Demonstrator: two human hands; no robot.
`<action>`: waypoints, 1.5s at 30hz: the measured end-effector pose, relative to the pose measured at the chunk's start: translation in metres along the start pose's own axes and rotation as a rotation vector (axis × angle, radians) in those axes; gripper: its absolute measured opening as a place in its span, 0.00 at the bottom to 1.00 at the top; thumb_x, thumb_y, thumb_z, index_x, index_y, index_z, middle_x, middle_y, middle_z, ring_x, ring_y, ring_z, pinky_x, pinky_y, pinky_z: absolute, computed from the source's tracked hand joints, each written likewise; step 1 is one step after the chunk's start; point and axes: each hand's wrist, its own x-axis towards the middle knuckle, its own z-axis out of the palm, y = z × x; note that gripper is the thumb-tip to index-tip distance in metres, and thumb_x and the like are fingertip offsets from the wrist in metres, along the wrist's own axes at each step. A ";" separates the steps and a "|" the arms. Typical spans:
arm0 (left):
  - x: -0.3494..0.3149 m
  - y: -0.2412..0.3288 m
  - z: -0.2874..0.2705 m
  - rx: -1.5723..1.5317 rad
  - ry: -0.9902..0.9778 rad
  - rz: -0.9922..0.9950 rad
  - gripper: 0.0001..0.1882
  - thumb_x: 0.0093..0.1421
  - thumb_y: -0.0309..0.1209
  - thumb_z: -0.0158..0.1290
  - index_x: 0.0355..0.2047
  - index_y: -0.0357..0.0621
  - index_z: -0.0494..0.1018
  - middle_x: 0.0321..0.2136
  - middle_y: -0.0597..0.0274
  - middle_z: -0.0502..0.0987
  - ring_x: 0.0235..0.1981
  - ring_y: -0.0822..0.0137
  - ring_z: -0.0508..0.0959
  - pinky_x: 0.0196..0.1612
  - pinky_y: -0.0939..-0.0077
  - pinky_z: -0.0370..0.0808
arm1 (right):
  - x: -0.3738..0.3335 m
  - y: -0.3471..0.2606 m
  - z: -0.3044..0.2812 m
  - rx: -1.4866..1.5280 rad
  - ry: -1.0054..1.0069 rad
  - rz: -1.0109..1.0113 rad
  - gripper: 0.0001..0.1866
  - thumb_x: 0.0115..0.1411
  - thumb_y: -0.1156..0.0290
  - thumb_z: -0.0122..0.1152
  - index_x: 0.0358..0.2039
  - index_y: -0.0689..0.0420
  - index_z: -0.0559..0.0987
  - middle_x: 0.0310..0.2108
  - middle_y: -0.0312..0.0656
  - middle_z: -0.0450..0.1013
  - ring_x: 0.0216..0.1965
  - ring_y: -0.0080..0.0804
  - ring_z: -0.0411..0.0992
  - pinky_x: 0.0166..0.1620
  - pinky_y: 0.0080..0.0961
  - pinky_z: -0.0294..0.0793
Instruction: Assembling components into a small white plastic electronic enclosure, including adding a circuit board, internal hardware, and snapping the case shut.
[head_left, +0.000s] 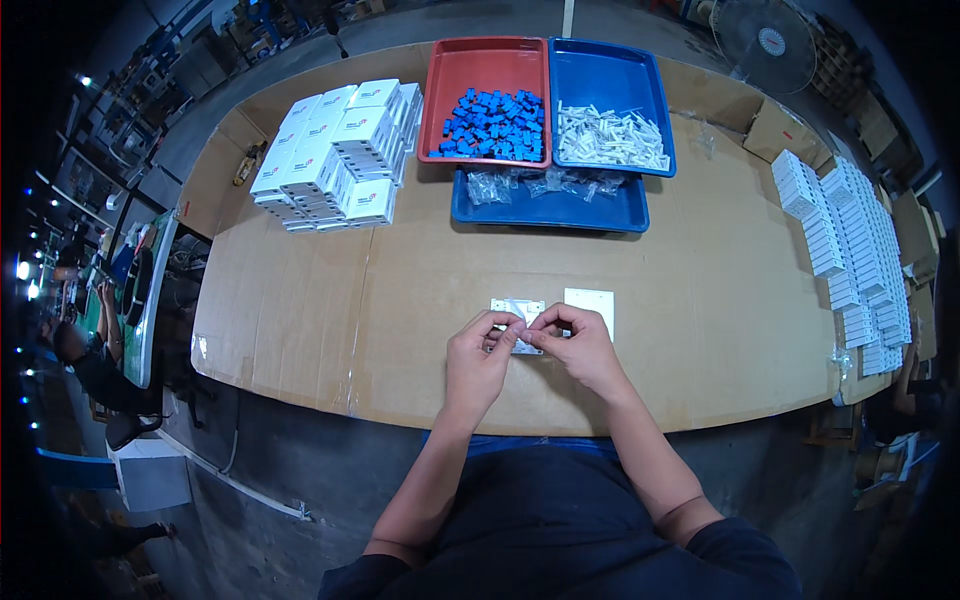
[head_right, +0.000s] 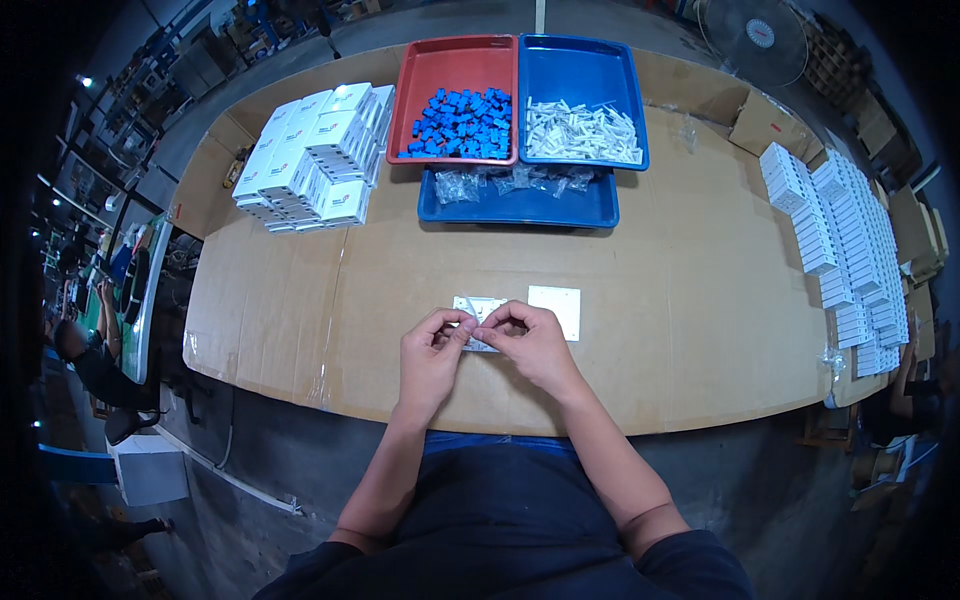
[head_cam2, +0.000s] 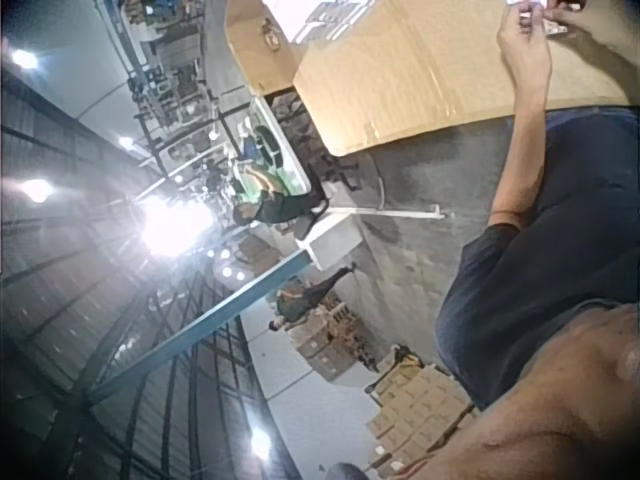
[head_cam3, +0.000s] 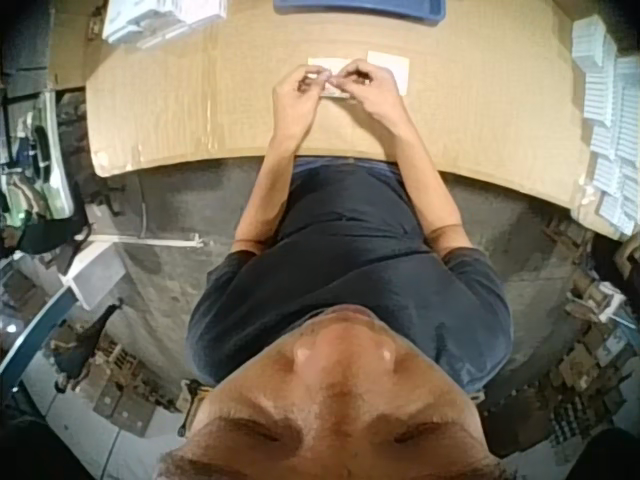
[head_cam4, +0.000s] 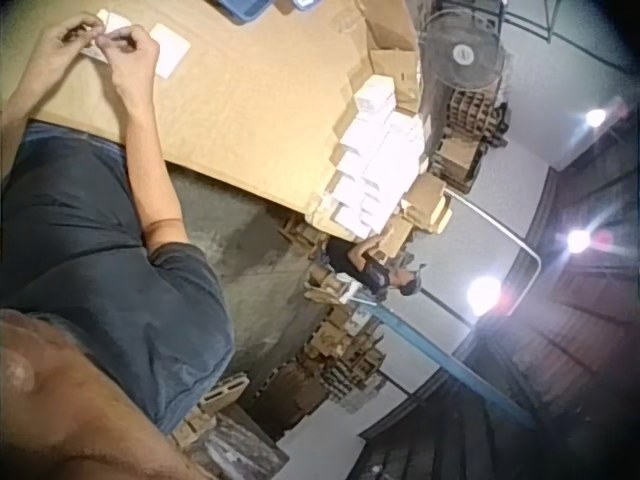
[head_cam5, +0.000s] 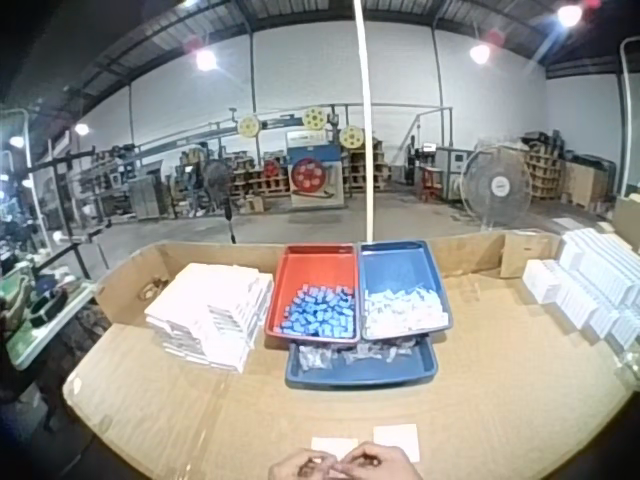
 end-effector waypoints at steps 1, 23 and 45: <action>0.001 -0.002 -0.002 0.032 -0.020 0.059 0.05 0.69 0.26 0.59 0.40 0.35 0.80 0.31 0.69 0.79 0.30 0.82 0.74 0.35 0.84 0.71 | 0.000 -0.001 0.000 0.059 -0.017 0.038 0.06 0.61 0.77 0.73 0.34 0.65 0.83 0.29 0.33 0.79 0.32 0.16 0.73 0.37 0.17 0.73; -0.008 -0.009 0.010 -0.638 0.037 -0.410 0.18 0.76 0.42 0.50 0.43 0.38 0.77 0.36 0.63 0.81 0.30 0.76 0.79 0.36 0.79 0.78 | -0.008 -0.008 0.000 0.031 0.017 -0.178 0.07 0.64 0.86 0.59 0.40 0.64 0.83 0.48 0.40 0.76 0.43 0.21 0.76 0.45 0.21 0.79; -0.003 0.006 -0.009 0.652 -0.082 0.533 0.30 0.46 0.38 0.74 0.51 0.46 0.82 0.49 0.62 0.79 0.53 0.56 0.76 0.58 0.59 0.68 | -0.005 -0.002 -0.003 0.077 -0.004 0.199 0.07 0.67 0.77 0.63 0.43 0.65 0.84 0.25 0.33 0.78 0.21 0.12 0.66 0.24 0.15 0.63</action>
